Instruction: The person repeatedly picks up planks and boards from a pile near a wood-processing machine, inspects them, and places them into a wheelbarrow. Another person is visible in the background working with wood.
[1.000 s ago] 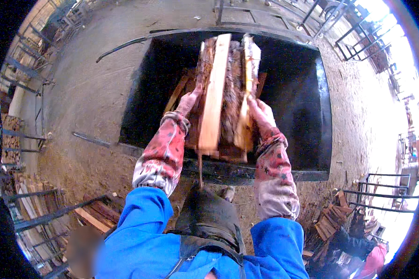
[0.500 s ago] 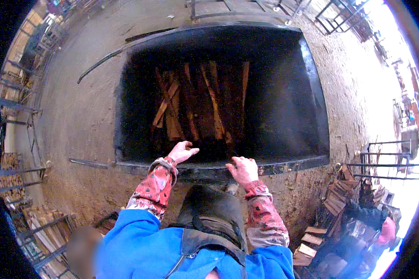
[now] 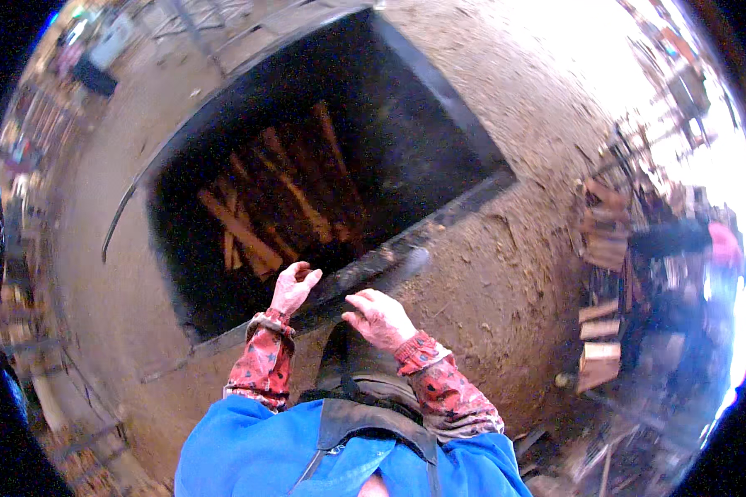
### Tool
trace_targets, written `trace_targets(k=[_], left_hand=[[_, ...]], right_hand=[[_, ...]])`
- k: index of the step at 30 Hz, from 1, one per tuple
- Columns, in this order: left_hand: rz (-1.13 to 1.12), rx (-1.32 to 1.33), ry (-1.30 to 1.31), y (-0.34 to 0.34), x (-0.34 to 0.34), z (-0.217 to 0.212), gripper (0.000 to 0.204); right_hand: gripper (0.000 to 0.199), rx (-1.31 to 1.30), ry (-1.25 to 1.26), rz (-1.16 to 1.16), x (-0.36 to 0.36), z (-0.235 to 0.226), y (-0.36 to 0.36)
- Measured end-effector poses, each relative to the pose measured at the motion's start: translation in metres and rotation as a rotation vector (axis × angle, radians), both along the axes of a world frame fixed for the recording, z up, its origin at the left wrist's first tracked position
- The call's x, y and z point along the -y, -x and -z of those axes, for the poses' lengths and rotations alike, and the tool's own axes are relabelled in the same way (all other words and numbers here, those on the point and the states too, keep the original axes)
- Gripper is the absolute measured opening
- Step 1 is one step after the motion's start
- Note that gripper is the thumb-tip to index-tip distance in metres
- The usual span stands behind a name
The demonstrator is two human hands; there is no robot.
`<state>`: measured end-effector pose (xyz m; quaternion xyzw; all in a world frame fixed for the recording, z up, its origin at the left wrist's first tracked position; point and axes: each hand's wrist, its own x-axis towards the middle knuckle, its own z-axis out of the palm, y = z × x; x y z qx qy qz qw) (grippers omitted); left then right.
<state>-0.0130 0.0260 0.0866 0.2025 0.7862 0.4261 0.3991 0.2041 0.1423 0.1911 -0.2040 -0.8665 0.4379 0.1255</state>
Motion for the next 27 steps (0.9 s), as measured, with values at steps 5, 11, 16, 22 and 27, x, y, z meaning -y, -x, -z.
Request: trace_targets(k=[5,11,16,22,27], left_hand=[[0.17,-0.16,-0.168,-0.047,-0.072,-0.02,0.058],[0.277,-0.47,-0.043,-0.082,-0.13,-0.022,0.076],[0.292,-0.73,0.259,-0.099,-0.143,-0.02,0.078],[0.411,-0.838,0.415,-0.084,-0.154,-0.001,0.073],[0.429,-0.892,0.433,-0.067,-0.15,0.008,0.059]], right_hand=[[0.04,0.304,0.063,0.196,0.006,0.057,-0.11],[0.038,0.407,0.259,0.579,0.053,0.122,-0.273],[0.029,0.469,0.428,0.929,0.113,0.151,-0.395],[0.028,0.428,0.603,1.19,0.163,0.164,-0.454],[0.027,0.315,0.697,1.338,0.177,0.184,-0.444]])
